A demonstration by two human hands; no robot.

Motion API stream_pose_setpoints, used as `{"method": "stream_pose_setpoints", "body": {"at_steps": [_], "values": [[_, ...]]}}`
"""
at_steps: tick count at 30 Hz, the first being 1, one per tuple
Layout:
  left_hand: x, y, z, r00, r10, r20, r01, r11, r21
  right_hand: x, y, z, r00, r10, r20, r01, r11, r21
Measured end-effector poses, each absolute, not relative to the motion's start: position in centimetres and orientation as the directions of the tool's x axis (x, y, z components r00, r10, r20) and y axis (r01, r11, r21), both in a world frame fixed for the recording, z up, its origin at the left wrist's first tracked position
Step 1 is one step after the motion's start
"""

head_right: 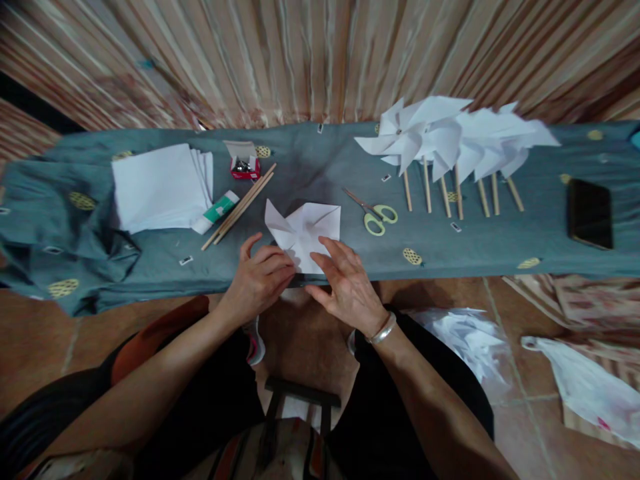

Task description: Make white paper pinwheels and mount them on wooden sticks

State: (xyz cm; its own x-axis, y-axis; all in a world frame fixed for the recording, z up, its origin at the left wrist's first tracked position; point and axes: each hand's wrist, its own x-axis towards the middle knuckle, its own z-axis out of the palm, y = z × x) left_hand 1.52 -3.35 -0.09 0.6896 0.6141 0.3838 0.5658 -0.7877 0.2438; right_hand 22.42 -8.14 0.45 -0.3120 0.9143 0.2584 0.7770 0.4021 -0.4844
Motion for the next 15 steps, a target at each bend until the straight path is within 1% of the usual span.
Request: {"method": "stream_pose_setpoints", "body": {"at_steps": [7, 15], "values": [[0.7, -2.6, -0.3, 0.645, 0.650, 0.402, 0.609, -0.755, 0.243, 22.3, -7.8, -0.3, -0.307, 0.909, 0.281, 0.829, 0.400, -0.391], [1.9, -2.7, -0.1, 0.707, 0.598, 0.378, 0.581, -0.796, 0.173, 21.2, -7.6, -0.3, -0.318, 0.911, 0.265, 0.819, 0.404, -0.408]]}}
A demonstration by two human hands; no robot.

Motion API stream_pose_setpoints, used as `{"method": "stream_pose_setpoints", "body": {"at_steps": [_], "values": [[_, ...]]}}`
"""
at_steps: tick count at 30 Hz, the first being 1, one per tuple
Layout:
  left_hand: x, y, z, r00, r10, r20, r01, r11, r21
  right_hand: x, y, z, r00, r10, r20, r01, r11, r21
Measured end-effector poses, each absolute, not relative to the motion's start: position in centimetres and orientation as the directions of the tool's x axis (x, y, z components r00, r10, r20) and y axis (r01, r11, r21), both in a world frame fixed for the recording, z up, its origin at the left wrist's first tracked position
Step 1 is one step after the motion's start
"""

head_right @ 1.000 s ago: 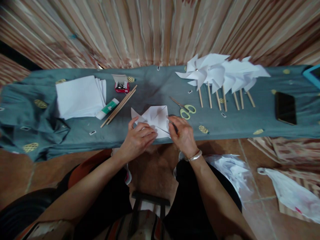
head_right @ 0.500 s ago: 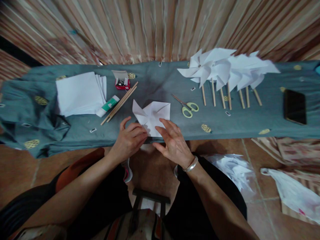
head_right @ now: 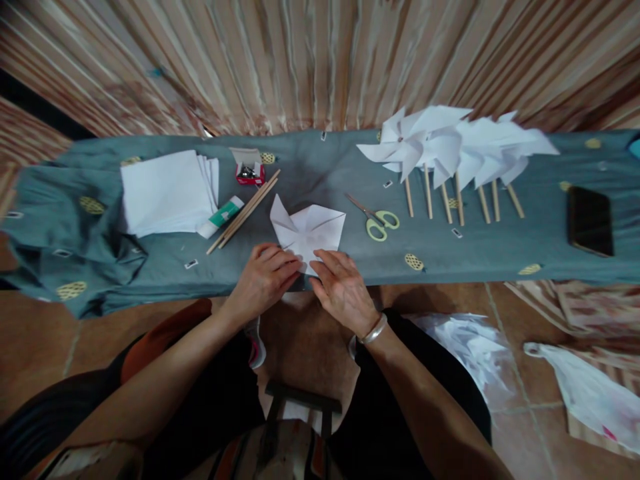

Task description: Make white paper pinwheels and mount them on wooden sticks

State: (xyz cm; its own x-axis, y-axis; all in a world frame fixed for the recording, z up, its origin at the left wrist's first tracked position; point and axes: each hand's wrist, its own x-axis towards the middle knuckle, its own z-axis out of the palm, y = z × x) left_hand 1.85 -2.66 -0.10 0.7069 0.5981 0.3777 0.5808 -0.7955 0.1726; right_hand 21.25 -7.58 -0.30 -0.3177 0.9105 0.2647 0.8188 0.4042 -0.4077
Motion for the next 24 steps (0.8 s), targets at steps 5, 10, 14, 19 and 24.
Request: {"method": "stream_pose_setpoints", "body": {"at_steps": [5, 10, 14, 19, 24], "values": [[2.0, -2.6, -0.3, 0.736, 0.584, 0.342, 0.569, -0.808, 0.154, 21.3, -7.3, -0.1, -0.275, 0.915, 0.296, 0.792, 0.390, -0.470], [1.9, -2.6, -0.6, 0.694, 0.631, 0.347, 0.587, -0.775, 0.234, 22.3, -6.5, -0.1, -0.196, 0.948, 0.251, 0.697, 0.315, -0.644], [1.4, -2.8, -0.6, 0.672, 0.647, 0.359, 0.576, -0.762, 0.296, 22.5, -6.0, 0.1, -0.150, 0.969, 0.198, 0.588, 0.248, -0.770], [0.9, -3.0, -0.6, 0.671, 0.653, 0.351, 0.576, -0.758, 0.307, 22.2, -5.7, 0.2, -0.111, 0.986, 0.127, 0.455, 0.164, -0.875], [0.9, -3.0, -0.6, 0.679, 0.656, 0.329, 0.575, -0.754, 0.316, 22.0, -5.1, 0.1, -0.090, 0.992, 0.089, 0.361, 0.116, -0.925]]}}
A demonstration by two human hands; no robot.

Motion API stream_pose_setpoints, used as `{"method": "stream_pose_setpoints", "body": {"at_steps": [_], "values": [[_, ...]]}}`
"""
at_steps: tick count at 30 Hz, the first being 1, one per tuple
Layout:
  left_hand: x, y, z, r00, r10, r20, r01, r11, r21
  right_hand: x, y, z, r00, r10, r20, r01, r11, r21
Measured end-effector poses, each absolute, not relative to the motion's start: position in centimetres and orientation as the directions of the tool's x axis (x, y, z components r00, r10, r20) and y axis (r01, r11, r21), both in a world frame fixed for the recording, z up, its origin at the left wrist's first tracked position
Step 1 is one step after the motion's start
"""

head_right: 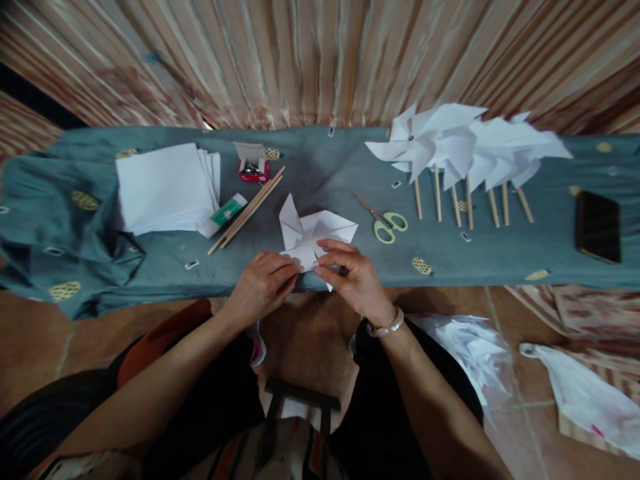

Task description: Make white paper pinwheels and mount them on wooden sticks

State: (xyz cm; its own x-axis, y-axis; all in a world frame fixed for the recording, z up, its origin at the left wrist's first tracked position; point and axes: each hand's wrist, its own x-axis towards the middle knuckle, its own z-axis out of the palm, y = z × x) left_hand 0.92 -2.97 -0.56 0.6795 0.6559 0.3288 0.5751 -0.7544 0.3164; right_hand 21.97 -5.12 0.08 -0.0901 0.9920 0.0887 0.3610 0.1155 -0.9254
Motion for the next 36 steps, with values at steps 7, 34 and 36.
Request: {"method": "stream_pose_setpoints", "body": {"at_steps": [7, 34, 36], "values": [[1.0, -2.8, -0.5, 0.689, 0.665, 0.288, 0.568, -0.742, 0.355, 21.5, -4.6, 0.2, -0.117, 0.987, 0.113, 0.482, 0.156, -0.862], [1.7, -2.9, -0.4, 0.739, 0.654, 0.163, 0.596, -0.747, 0.295, 22.2, -7.6, 1.0, -0.325, 0.925, 0.197, 0.775, 0.380, -0.505], [1.7, -2.9, -0.4, 0.740, 0.652, 0.166, 0.593, -0.748, 0.298, 22.2, -7.7, 1.0, -0.312, 0.932, 0.183, 0.767, 0.361, -0.531]]}}
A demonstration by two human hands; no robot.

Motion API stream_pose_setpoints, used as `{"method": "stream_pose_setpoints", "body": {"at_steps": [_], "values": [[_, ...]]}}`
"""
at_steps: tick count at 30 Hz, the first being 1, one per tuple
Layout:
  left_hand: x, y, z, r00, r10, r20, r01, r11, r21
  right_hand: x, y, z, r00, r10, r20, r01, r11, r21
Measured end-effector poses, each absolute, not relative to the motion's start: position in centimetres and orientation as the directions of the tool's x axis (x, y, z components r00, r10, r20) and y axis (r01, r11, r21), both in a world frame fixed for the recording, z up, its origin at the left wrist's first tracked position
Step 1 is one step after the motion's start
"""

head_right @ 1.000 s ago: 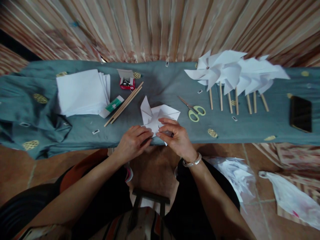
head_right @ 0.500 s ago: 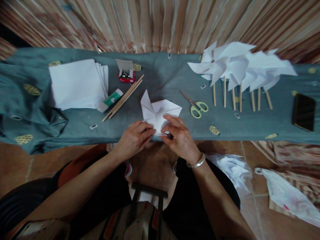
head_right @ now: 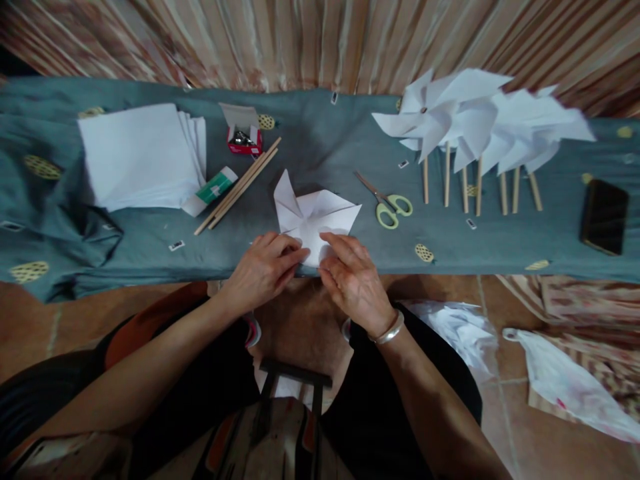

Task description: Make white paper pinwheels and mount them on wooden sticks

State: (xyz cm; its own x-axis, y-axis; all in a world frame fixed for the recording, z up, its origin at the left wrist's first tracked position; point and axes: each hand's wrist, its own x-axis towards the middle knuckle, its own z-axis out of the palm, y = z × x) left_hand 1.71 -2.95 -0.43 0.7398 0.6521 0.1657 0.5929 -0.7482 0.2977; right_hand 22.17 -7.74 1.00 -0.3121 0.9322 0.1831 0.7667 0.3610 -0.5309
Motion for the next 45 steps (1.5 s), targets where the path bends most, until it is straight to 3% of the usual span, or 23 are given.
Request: {"method": "stream_pose_setpoints", "body": {"at_steps": [28, 39, 45], "values": [[1.5, -3.2, -0.2, 0.742, 0.649, 0.168, 0.586, -0.750, 0.308, 21.2, -4.8, 1.1, -0.141, 0.969, 0.201, 0.698, 0.241, -0.674], [0.9, -3.4, -0.6, 0.648, 0.723, 0.239, 0.572, -0.669, 0.475, 20.3, -2.5, -0.7, -0.134, 0.957, 0.258, 0.712, 0.274, -0.647], [0.7, -3.2, -0.3, 0.662, 0.713, 0.230, 0.557, -0.674, 0.486, 20.0, -2.1, -0.6, -0.140, 0.955, 0.263, 0.696, 0.284, -0.659]]}}
